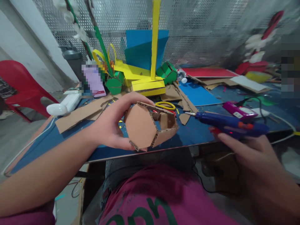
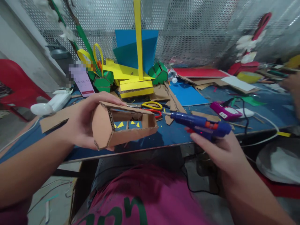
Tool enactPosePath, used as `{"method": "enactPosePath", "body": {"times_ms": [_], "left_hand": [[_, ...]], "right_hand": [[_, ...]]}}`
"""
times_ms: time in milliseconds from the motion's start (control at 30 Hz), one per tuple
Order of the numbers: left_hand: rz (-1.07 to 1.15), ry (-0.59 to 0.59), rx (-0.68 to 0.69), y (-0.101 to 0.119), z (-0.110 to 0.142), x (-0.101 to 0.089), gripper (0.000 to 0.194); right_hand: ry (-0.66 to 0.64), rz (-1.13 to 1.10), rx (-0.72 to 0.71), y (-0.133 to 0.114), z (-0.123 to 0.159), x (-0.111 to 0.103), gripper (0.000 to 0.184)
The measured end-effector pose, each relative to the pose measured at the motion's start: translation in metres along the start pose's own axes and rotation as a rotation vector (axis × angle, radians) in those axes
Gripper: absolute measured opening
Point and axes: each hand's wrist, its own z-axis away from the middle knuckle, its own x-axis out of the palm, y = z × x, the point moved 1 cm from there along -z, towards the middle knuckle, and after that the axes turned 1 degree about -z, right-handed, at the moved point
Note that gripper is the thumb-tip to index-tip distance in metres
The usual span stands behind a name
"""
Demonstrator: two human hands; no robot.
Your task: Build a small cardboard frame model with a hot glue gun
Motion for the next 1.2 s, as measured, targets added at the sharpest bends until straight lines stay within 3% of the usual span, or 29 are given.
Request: {"method": "enactPosePath", "body": {"times_ms": [67, 133, 233, 300, 367, 467, 567, 667, 733, 800, 967, 1200], "left_hand": [[0.038, 0.091, 0.066, -0.008, 0.006, -0.002, 0.095], [0.082, 0.231, 0.015, -0.020, 0.010, -0.005, 0.111], [0.228, 0.384, -0.233, -0.034, 0.012, -0.007, 0.087], [0.338, 0.445, -0.433, -0.037, 0.010, -0.007, 0.069], [0.435, 0.504, -0.582, -0.037, 0.007, -0.007, 0.059], [0.531, 0.582, -0.701, -0.038, 0.003, -0.006, 0.057], [0.557, 0.629, -0.768, -0.039, 0.001, -0.006, 0.063], [0.555, 0.614, -0.790, -0.040, 0.000, -0.006, 0.066], [0.551, 0.586, -0.802, -0.040, 0.001, -0.006, 0.064], [0.546, 0.570, -0.821, -0.040, 0.002, -0.005, 0.061], [0.590, 0.573, -0.838, -0.040, 0.002, -0.002, 0.054], [0.615, 0.574, -0.833, -0.038, 0.002, -0.002, 0.058]], "right_hand": [[0.065, 0.038, 0.062, 0.007, -0.017, -0.005, 0.027], [0.094, 0.264, 0.011, 0.010, -0.043, -0.014, 0.031], [0.114, 0.697, -0.030, 0.015, -0.087, -0.027, 0.036], [-0.027, 0.735, -0.051, 0.019, -0.112, -0.030, 0.035], [-0.086, 0.680, -0.087, 0.023, -0.133, -0.027, 0.031], [-0.130, 0.533, -0.158, 0.028, -0.153, -0.018, 0.026], [-0.129, 0.315, -0.229, 0.025, -0.156, -0.007, 0.038], [-0.100, 0.036, -0.265, 0.009, -0.138, 0.008, 0.044], [-0.142, -0.437, -0.186, -0.009, -0.121, 0.022, 0.043], [-0.171, -0.637, -0.126, -0.030, -0.105, 0.038, 0.041], [-0.266, -0.842, -0.036, -0.076, -0.085, 0.072, 0.037], [-0.428, -1.082, 0.109, -0.100, -0.078, 0.110, 0.040]]}}
